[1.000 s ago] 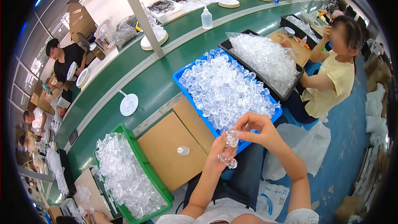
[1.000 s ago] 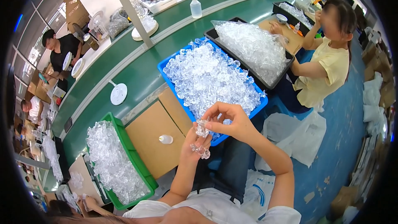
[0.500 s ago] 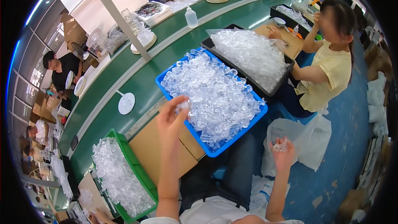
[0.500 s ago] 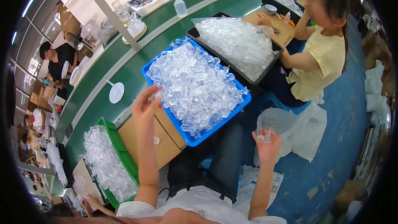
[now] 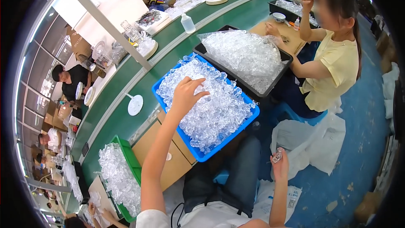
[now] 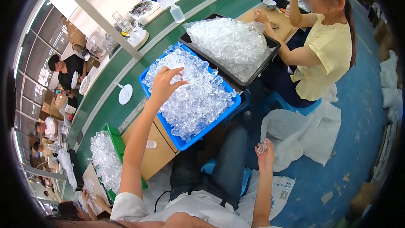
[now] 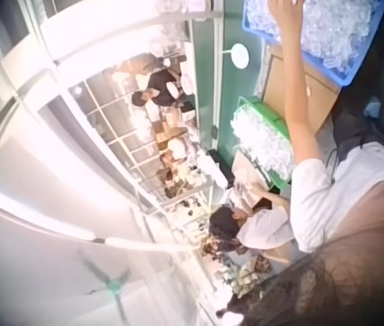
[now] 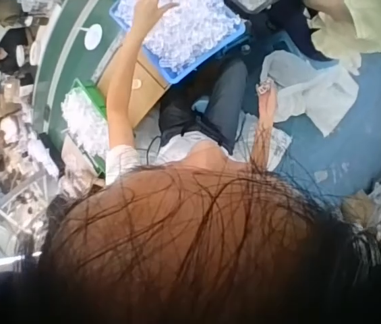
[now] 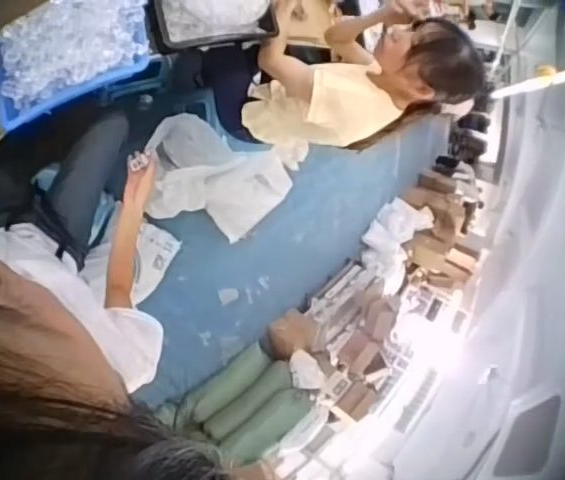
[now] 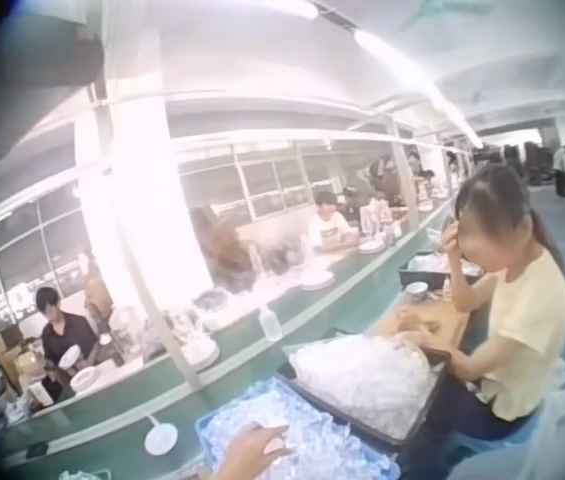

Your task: Assembling decorative lighting fixtures by gluing plastic crystals onto circular base plates.

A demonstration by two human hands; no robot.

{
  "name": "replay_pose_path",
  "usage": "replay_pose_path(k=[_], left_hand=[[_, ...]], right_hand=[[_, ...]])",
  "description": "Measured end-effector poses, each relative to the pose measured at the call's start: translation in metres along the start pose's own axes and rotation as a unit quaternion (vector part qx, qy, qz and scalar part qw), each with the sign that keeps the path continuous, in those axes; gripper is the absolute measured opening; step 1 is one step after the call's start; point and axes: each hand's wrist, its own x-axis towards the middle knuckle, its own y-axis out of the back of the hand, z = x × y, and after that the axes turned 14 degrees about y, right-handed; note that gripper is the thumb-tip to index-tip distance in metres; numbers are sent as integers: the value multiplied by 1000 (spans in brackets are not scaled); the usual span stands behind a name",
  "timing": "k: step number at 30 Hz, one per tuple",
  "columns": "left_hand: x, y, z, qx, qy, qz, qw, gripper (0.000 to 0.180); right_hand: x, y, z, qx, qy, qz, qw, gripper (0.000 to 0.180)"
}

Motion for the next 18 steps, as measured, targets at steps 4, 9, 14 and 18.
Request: replay_pose_path(k=[4, 9, 14, 18], left_hand=[[3, -2, -10, -25, 9, -3, 1000, 48], [0, 2, -7, -60, 55, -49, 995, 55], [-2, 7, 0, -85, 64, -51, 993, 58], [-2, 22, -7, -85, 64, -23, 994, 51]], right_hand=[[1, -3, 2, -2, 3, -6, 1000, 25], [3, 4, 8, -7, -14, 0, 1000, 25], [0, 0, 10, -15, -16, -7, 1000, 25], [3, 0, 16, -20, -23, 2, 1000, 25]])
